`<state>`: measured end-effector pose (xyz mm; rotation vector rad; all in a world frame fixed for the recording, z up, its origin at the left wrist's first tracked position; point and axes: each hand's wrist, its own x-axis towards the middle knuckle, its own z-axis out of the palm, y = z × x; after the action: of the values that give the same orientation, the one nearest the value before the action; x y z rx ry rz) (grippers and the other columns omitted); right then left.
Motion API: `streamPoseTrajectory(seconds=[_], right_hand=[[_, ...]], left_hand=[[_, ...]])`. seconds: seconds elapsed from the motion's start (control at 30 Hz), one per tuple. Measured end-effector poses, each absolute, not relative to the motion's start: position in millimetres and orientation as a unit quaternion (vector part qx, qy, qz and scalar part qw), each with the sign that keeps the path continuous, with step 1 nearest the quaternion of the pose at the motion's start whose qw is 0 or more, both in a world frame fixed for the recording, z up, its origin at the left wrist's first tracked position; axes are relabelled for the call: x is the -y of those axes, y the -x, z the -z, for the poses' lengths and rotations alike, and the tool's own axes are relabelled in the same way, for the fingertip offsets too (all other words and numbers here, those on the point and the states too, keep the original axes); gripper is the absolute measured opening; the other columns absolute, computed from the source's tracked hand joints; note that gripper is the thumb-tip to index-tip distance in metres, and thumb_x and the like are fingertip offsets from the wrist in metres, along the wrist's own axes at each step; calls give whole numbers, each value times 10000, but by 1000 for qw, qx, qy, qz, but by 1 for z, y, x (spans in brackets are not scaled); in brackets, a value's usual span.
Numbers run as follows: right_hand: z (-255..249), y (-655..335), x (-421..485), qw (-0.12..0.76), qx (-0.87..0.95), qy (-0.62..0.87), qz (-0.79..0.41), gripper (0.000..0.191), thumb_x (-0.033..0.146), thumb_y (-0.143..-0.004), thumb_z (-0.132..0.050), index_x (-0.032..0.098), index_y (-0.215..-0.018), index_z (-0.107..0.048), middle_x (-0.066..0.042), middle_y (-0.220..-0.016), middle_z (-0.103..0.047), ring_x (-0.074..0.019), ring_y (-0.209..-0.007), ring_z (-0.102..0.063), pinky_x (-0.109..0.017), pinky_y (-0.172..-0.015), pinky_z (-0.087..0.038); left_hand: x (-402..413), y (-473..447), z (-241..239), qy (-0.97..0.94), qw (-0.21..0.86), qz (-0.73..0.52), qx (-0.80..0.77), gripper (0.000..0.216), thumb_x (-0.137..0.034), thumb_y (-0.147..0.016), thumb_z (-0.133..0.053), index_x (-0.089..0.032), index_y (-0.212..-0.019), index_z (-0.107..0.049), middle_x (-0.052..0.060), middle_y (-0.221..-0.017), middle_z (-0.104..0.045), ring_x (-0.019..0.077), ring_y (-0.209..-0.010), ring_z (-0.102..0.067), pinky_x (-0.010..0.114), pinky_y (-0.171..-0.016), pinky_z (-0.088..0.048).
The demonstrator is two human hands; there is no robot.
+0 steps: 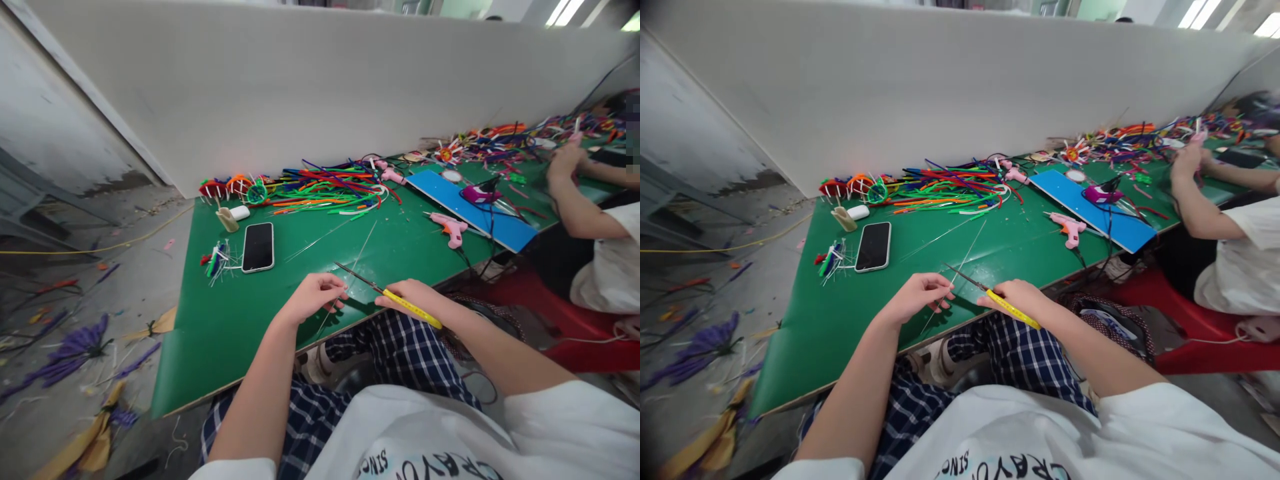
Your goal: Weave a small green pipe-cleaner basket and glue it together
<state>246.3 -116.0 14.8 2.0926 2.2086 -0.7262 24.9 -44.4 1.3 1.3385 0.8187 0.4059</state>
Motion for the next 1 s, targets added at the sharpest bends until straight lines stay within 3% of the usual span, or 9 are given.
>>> streamPoseTrajectory(seconds=[0.33, 0.6, 1.0], right_hand=[[-18, -245, 114, -6, -707, -663, 247, 540, 686, -707, -345, 205, -533, -516, -39, -511, -530, -163, -512, -494, -247, -483, -248], [-16, -244, 111, -28, -703, -662, 258, 521, 665, -710, -367, 202, -525, -514, -27, -499, -518, -157, -507, -479, -246, -483, -244], [-17, -250, 112, 25, -766, -584, 267, 423, 565, -801, -290, 188, -798, -482, -5, -589, -524, -120, -475, -446, -209, -465, -269]], left_hand=[[44, -26, -1, -591, 695, -182, -368, 233, -314, -690, -592, -132, -834, -576, 74, -749, -645, 114, -575, -600, 206, -482, -471], [44, -26, -2, -587, 696, -209, -358, 403, -296, -699, -575, -165, -1078, -533, 60, -753, -641, 117, -559, -597, 221, -481, -480], [43, -23, -4, -597, 692, -202, -352, 401, -278, -707, -566, -162, -1088, -525, 54, -756, -639, 115, -563, -591, 223, -482, -481]])
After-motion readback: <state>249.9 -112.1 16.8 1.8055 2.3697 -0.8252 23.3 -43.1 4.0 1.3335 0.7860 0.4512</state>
